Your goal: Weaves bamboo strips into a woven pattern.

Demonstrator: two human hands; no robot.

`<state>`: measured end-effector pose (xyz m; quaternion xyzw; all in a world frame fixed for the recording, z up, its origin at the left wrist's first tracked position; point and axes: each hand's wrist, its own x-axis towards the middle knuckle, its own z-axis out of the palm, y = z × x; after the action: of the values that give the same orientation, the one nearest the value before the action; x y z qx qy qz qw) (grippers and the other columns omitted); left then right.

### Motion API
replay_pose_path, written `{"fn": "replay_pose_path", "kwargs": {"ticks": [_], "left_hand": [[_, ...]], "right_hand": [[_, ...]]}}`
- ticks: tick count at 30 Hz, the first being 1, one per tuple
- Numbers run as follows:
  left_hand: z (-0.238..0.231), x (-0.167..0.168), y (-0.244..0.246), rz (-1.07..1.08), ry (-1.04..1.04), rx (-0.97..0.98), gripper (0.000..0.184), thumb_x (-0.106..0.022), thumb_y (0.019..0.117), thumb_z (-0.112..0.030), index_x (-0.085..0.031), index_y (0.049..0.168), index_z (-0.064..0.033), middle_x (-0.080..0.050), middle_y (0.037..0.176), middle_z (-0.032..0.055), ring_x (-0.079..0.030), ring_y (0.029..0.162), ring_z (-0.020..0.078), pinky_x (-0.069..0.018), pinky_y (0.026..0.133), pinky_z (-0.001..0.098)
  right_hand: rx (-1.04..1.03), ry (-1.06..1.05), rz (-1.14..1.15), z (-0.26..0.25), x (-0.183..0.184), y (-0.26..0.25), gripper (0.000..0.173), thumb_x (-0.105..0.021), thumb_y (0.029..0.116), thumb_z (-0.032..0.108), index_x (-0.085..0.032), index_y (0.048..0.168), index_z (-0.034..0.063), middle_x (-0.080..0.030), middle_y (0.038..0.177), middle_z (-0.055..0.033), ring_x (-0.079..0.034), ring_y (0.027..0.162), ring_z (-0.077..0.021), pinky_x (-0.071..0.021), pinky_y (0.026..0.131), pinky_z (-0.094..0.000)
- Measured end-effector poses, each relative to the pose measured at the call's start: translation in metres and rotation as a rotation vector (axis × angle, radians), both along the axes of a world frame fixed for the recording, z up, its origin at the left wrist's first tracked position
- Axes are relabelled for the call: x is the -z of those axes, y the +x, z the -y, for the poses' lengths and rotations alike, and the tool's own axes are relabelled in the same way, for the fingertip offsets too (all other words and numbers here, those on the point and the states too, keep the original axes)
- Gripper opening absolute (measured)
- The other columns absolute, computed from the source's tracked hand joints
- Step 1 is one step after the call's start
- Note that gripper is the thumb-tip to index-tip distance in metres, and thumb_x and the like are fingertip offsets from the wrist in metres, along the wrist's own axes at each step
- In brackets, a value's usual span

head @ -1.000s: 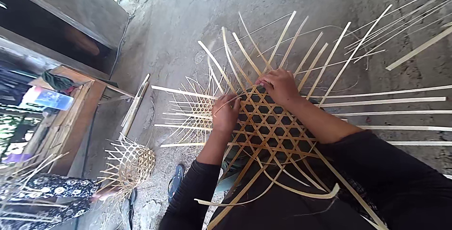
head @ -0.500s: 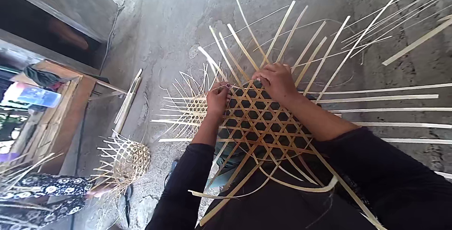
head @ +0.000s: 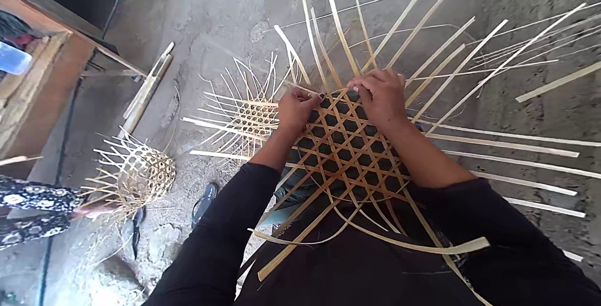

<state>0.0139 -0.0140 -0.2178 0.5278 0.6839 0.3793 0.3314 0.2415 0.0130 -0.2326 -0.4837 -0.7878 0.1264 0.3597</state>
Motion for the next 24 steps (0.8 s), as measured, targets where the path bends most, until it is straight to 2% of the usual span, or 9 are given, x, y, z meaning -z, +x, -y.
{"fn": "replay_pose_path", "kwargs": {"ticks": [2,3,6,8,10,14,17,20,24], "left_hand": [[-0.006,-0.006,-0.007,0.092,-0.145,-0.011,0.066,-0.086,0.0824,-0.025,-0.054,0.136,-0.0044,-0.069,0.101,0.0126,-0.067,0.085,0.0205,-0.0563,0.081,0.0428],[-0.010,-0.009,-0.010,0.138,-0.211,0.005,0.068,-0.085,0.0833,-0.024,-0.053,0.139,-0.0016,-0.069,0.109,0.0162,-0.067,0.094,0.0235,-0.0556,0.088,0.0441],[-0.016,-0.015,-0.015,0.241,-0.286,0.072,0.034,-0.081,0.0882,-0.018,-0.072,0.117,-0.0027,-0.073,0.111,0.0104,-0.069,0.102,0.0180,-0.0552,0.093,0.0382],[-0.013,-0.012,-0.010,0.253,-0.231,-0.012,0.024,-0.083,0.0845,-0.016,-0.073,0.102,-0.0042,-0.072,0.099,0.0084,-0.067,0.090,0.0168,-0.0551,0.084,0.0380],[-0.011,-0.002,-0.003,0.190,-0.091,-0.111,0.022,-0.088,0.0776,-0.017,-0.072,0.087,-0.0058,-0.072,0.084,0.0064,-0.067,0.079,0.0171,-0.0556,0.075,0.0409],[-0.006,0.002,0.003,0.019,0.080,-0.099,0.024,-0.090,0.0751,-0.020,-0.070,0.080,-0.0084,-0.070,0.078,0.0038,-0.066,0.074,0.0158,-0.0536,0.071,0.0429],[0.002,-0.009,0.009,-0.172,0.107,-0.020,0.018,-0.081,0.0860,-0.019,-0.072,0.096,-0.0070,-0.072,0.092,0.0065,-0.068,0.080,0.0177,-0.0575,0.078,0.0421],[0.005,-0.007,0.014,-0.236,0.182,-0.067,0.010,-0.076,0.0888,-0.014,-0.076,0.098,-0.0106,-0.069,0.092,0.0053,-0.066,0.079,0.0156,-0.0553,0.077,0.0361],[0.009,-0.015,0.012,-0.403,0.116,0.024,0.036,-0.068,0.0991,-0.025,-0.069,0.128,-0.0050,-0.072,0.100,0.0110,-0.069,0.087,0.0228,-0.0571,0.084,0.0417]], "right_hand": [[-0.003,0.018,-0.007,-0.001,0.001,0.000,0.024,-0.055,0.1053,0.019,-0.077,0.113,0.0197,-0.072,0.116,-0.0094,-0.062,0.115,-0.0328,-0.0418,0.099,-0.0565],[-0.004,0.025,-0.011,-0.001,0.001,0.000,0.024,-0.055,0.1053,0.019,-0.077,0.113,0.0194,-0.072,0.116,-0.0096,-0.062,0.115,-0.0329,-0.0415,0.100,-0.0568],[-0.008,0.026,-0.017,0.000,0.002,-0.002,0.025,-0.054,0.1057,0.020,-0.077,0.113,0.0200,-0.071,0.116,-0.0091,-0.061,0.116,-0.0326,-0.0402,0.102,-0.0566],[-0.009,0.028,-0.012,0.000,0.002,-0.003,0.025,-0.054,0.1059,0.021,-0.077,0.114,0.0205,-0.072,0.116,-0.0084,-0.061,0.116,-0.0320,-0.0404,0.102,-0.0563],[-0.005,0.025,-0.003,-0.001,0.003,-0.003,0.025,-0.054,0.1059,0.021,-0.077,0.114,0.0207,-0.072,0.115,-0.0083,-0.061,0.115,-0.0321,-0.0408,0.101,-0.0558],[0.004,0.026,0.011,-0.001,0.002,-0.003,0.024,-0.054,0.1057,0.020,-0.078,0.113,0.0201,-0.072,0.114,-0.0080,-0.062,0.114,-0.0319,-0.0415,0.100,-0.0563],[0.003,0.020,0.019,-0.001,0.002,-0.003,0.024,-0.054,0.1057,0.020,-0.077,0.113,0.0209,-0.072,0.114,-0.0074,-0.062,0.113,-0.0312,-0.0422,0.100,-0.0558],[-0.001,0.027,0.013,-0.001,0.003,-0.005,0.023,-0.055,0.1057,0.020,-0.077,0.113,0.0198,-0.073,0.114,-0.0076,-0.062,0.115,-0.0318,-0.0422,0.100,-0.0558],[0.006,0.037,0.006,0.000,0.003,-0.005,0.024,-0.055,0.1056,0.020,-0.077,0.113,0.0196,-0.073,0.114,-0.0073,-0.062,0.114,-0.0316,-0.0422,0.099,-0.0556]]}}
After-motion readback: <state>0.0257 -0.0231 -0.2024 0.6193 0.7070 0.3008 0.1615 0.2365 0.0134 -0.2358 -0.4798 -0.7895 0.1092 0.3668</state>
